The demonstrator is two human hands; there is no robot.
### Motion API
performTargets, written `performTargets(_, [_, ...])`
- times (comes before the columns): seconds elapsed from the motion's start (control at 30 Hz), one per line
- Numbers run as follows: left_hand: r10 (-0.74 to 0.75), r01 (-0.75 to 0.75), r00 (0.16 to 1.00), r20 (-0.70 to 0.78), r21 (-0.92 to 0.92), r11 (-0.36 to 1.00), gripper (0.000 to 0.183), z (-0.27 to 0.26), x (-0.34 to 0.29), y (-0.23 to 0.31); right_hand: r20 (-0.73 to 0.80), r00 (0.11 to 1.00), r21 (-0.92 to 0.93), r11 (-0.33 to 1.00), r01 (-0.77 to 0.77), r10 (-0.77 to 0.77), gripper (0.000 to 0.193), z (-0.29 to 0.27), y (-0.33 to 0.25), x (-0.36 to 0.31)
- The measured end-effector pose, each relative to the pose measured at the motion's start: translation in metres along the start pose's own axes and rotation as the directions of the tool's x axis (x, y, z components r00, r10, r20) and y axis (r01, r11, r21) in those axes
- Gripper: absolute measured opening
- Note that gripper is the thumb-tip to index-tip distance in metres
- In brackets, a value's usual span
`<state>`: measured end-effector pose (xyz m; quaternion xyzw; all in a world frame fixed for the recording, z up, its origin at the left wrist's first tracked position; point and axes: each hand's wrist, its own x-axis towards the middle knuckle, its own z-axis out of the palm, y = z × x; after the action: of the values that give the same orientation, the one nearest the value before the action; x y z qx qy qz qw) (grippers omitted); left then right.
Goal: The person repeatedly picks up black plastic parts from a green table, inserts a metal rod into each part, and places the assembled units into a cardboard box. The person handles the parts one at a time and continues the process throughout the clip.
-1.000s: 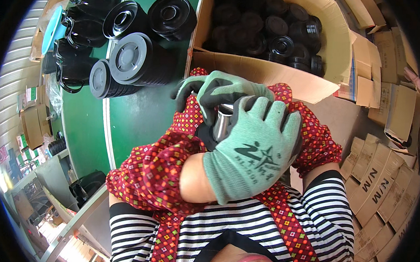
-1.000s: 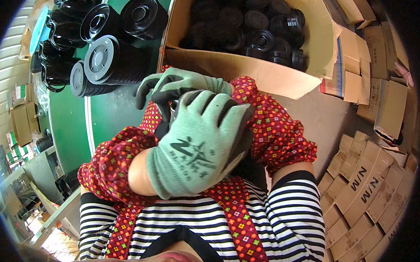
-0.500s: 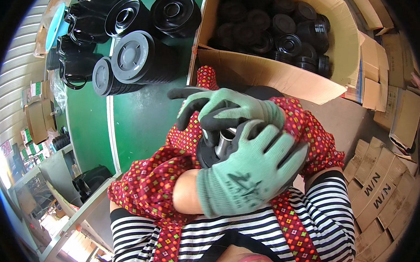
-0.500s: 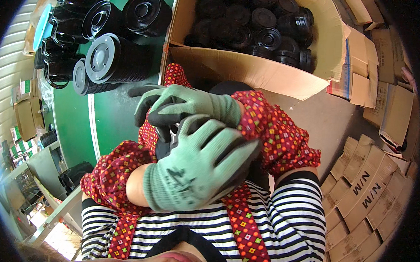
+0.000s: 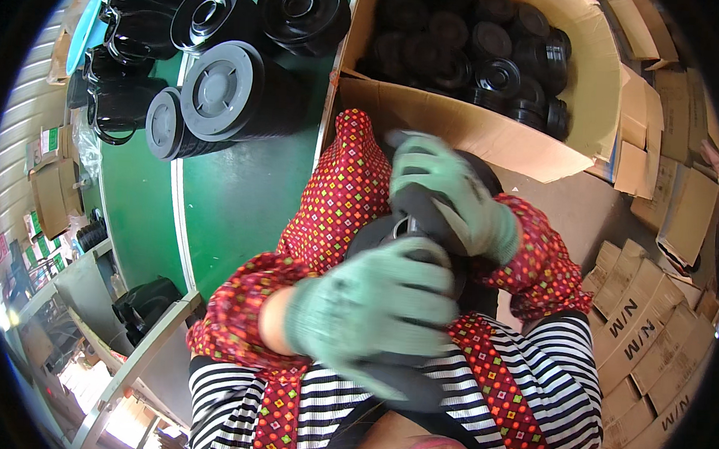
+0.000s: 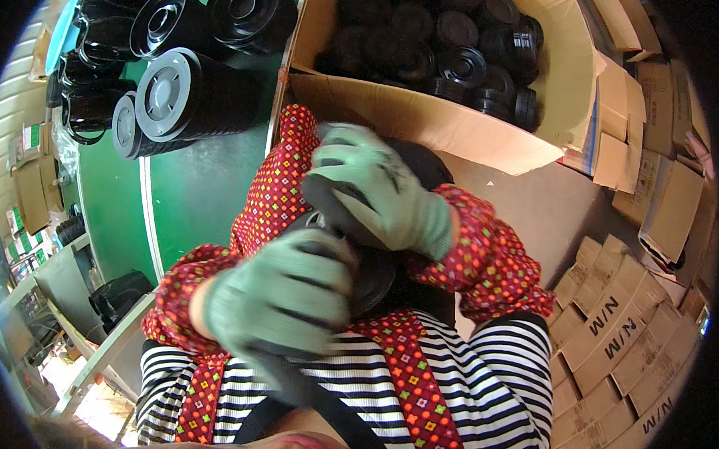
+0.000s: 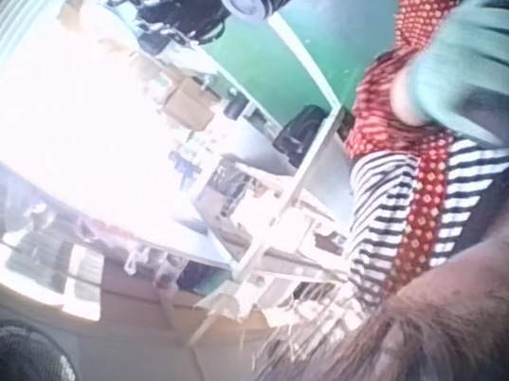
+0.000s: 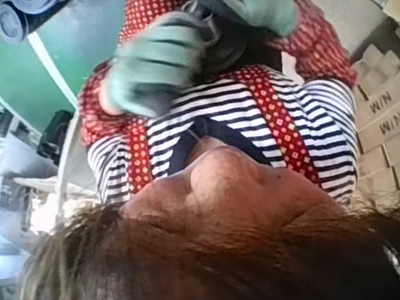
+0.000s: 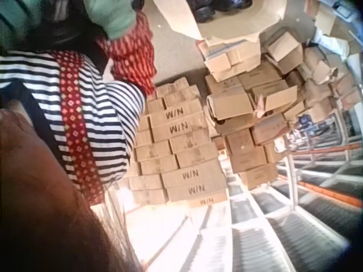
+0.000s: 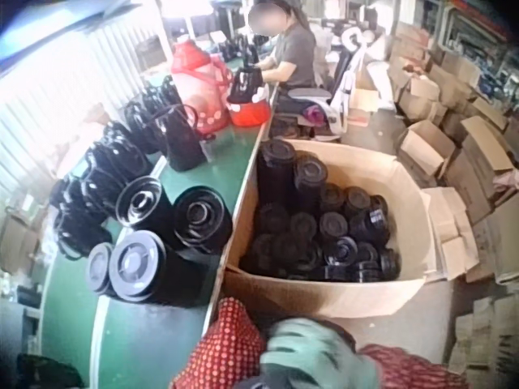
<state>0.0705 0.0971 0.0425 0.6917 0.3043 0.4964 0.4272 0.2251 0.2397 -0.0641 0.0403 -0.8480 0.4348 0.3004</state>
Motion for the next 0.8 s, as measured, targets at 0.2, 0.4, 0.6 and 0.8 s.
performTargets(0.2, [-0.412, 0.266, 0.888, -0.202, -0.506, 0.821, 0.072, -0.038, -0.027, 0.008, 0.332, 0.910, -0.186, 0.963, -0.197, 0.250, 0.065, -0.037, -0.023, 0.032])
performTargets(0.4, [-0.615, 0.523, 0.782, -0.098, 0.640, 0.563, 0.086, -0.032, 0.033, 0.069, 0.436, 0.860, -0.069, 0.962, -0.264, 0.267, 0.055, -0.045, -0.027, 0.054])
performTargets(0.6, [-0.941, 0.686, 0.334, -0.050, 0.697, 0.207, 0.089, -0.034, 0.028, 0.052, 0.501, 0.745, -0.307, 0.895, -0.322, 0.440, 0.065, -0.038, -0.049, 0.054])
performTargets(0.8, [-0.805, 0.536, 0.578, 0.131, 0.683, 0.496, 0.058, -0.074, -0.002, -0.003, 0.264, 0.741, -0.525, 0.736, -0.427, 0.618, 0.071, -0.032, -0.082, 0.044])
